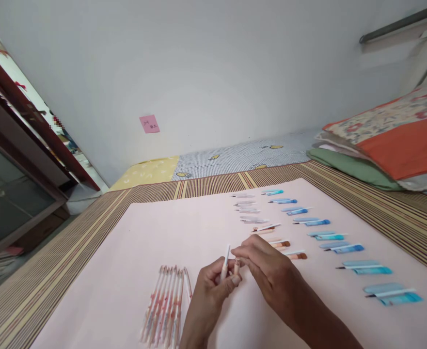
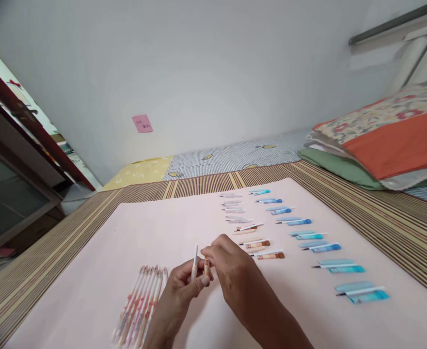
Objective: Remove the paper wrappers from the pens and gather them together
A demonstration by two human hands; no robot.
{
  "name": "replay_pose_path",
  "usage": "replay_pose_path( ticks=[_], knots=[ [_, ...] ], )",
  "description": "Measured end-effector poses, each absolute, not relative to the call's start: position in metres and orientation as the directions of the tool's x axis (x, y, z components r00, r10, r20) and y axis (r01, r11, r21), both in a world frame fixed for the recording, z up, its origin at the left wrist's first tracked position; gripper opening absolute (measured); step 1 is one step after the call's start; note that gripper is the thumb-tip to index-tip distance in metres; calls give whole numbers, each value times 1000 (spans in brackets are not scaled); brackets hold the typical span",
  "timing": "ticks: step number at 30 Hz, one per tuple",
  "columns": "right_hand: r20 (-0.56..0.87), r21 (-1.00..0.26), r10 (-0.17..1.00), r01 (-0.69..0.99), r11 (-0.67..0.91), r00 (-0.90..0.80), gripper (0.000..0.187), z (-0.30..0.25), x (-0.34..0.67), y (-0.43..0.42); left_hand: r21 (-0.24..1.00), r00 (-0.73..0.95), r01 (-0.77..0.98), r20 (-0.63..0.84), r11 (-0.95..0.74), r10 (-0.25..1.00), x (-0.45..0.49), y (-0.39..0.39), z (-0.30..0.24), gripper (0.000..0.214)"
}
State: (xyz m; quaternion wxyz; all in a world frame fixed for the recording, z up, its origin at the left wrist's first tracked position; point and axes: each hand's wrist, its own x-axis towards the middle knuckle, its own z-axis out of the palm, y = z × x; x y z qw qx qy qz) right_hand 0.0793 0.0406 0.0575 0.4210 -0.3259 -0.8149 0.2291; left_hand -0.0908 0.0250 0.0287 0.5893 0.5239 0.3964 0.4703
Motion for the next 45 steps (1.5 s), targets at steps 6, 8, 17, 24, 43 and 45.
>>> replay_pose_path(
  ticks=[6,8,17,24,43,45],
  knots=[
    [512,-724,784,315,614,-352,23,61,82,40,989,159,-149,7,17,987,-94,26,17,19],
    [456,-774,834,324,544,-312,20,62,81,41,982,105,-185,-12,31,994,-95,26,11,25],
    [89,-994,952,32,103,-293,43,34,44,40,806,2,-592,-31,26,1000,-92,28,16,24],
    [89,-983,960,-182,41,-266,19,32,33,35,821,-99,-571,-88,16,991,-97,29,18,26],
    [25,-888,957,-447,-111,-288,34,14,36,49,996,-131,-57,58,-66,990,-102,23,27,47],
    [25,-910,969,-407,-80,-246,36,12,47,56,996,-122,-17,89,-92,989,-103,22,29,48]
  ],
)
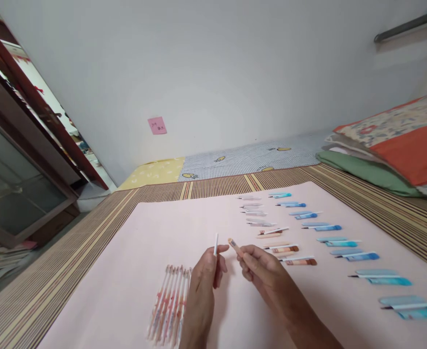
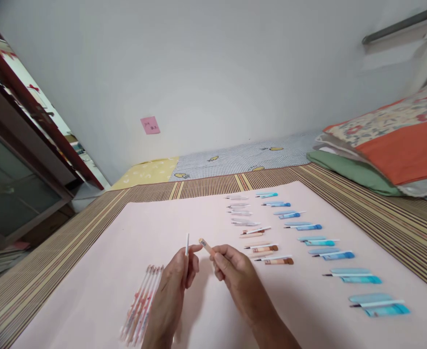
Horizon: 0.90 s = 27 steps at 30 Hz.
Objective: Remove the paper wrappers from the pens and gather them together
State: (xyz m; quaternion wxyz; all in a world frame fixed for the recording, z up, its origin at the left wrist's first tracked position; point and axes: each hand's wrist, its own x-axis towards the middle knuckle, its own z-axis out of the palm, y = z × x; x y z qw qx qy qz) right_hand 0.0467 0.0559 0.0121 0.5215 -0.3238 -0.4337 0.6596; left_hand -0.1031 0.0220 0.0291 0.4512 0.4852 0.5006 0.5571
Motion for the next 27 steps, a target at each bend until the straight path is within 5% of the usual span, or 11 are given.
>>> replay_pose_path(
  ticks=[10,19,23,27],
  knots=[
    [178,-972,972,124,198,-153,25,39,100,62,981,-45,183,75,-66,996,-111,22,32,38],
    [222,-939,947,212,272,-231,22,42,103,62,923,3,358,147,-138,989,-114,18,43,36],
    [225,-928,942,239,285,-249,18,44,104,61,820,56,546,171,-173,984,-119,13,59,32],
    [218,-913,923,269,308,-316,17,44,99,59,589,98,783,195,-197,976,-125,12,68,29]
  ],
)
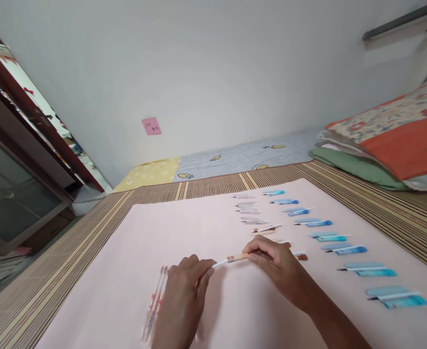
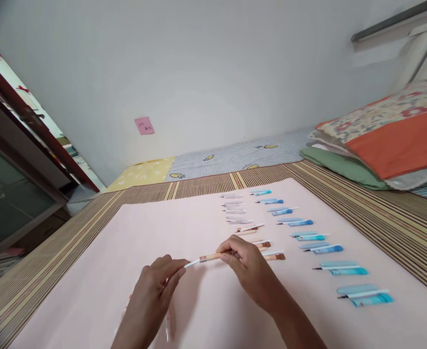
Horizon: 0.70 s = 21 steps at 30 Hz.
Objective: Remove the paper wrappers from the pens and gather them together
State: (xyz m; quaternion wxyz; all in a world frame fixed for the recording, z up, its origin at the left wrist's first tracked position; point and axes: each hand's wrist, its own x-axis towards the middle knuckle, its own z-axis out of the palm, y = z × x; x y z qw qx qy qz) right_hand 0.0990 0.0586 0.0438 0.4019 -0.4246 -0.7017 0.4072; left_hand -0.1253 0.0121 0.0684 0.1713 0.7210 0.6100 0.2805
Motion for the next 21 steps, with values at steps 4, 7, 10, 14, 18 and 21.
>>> replay_pose_path(
  ticks=[4,7,10,14,18,21],
  knots=[
    [206,-919,901,240,312,-381,18,39,89,57,471,97,861,221,-193,971,-127,11,67,21],
    [167,-943,906,206,263,-390,18,31,88,59,631,-30,767,213,-114,977,-126,5,69,10],
    [126,-968,910,152,200,-394,18,25,91,63,816,-95,575,129,-52,987,-125,-2,74,6],
    [106,-981,903,106,164,-416,18,24,94,64,977,-147,212,64,-31,987,-123,-2,78,16],
    [115,-983,917,87,160,-382,18,28,90,61,1000,-272,9,12,-9,962,-120,8,69,24],
    [145,-978,926,91,188,-348,16,29,84,58,999,-289,-47,-5,-9,957,-118,15,59,28]
  ],
)
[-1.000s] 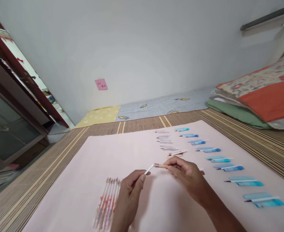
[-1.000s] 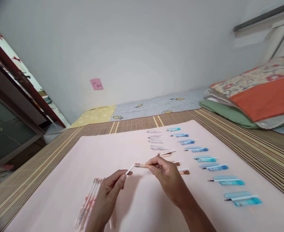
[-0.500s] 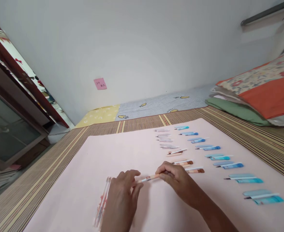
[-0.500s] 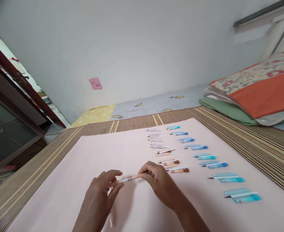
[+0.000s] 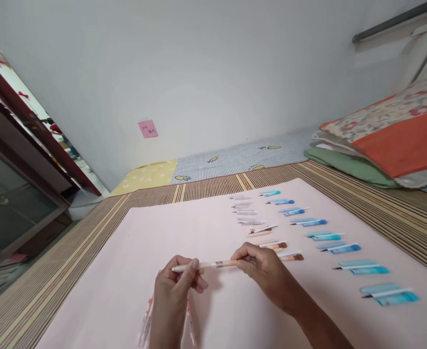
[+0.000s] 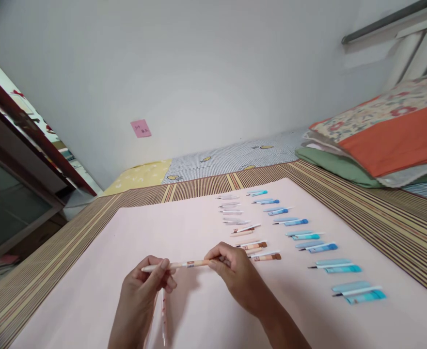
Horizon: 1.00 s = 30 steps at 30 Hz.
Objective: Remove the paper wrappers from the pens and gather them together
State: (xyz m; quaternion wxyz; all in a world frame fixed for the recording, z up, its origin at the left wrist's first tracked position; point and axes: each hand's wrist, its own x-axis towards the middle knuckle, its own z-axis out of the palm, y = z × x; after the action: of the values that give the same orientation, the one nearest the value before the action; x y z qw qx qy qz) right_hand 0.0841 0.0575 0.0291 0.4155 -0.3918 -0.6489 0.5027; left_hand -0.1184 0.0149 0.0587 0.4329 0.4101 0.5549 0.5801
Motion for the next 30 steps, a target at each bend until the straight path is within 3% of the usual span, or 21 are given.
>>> replay_pose_path(
  ticks=[4,10,19,25,30],
  knots=[
    [216,-953,929,144,268,-301,16,29,77,56,994,-292,-104,-46,16,955,-119,18,50,34],
    [319,-909,906,182,376,-279,19,29,71,53,989,-251,-146,-8,-30,968,-121,18,48,27],
    [305,-907,903,196,372,-302,20,30,71,51,961,-180,-277,-53,1,982,-119,18,47,25],
    [326,-896,892,198,397,-314,14,33,70,49,901,-277,-433,-98,-33,956,-115,24,37,28],
    [397,-851,870,237,468,-294,13,27,67,47,903,-271,-429,-111,-16,956,-112,24,35,22]
  ],
)
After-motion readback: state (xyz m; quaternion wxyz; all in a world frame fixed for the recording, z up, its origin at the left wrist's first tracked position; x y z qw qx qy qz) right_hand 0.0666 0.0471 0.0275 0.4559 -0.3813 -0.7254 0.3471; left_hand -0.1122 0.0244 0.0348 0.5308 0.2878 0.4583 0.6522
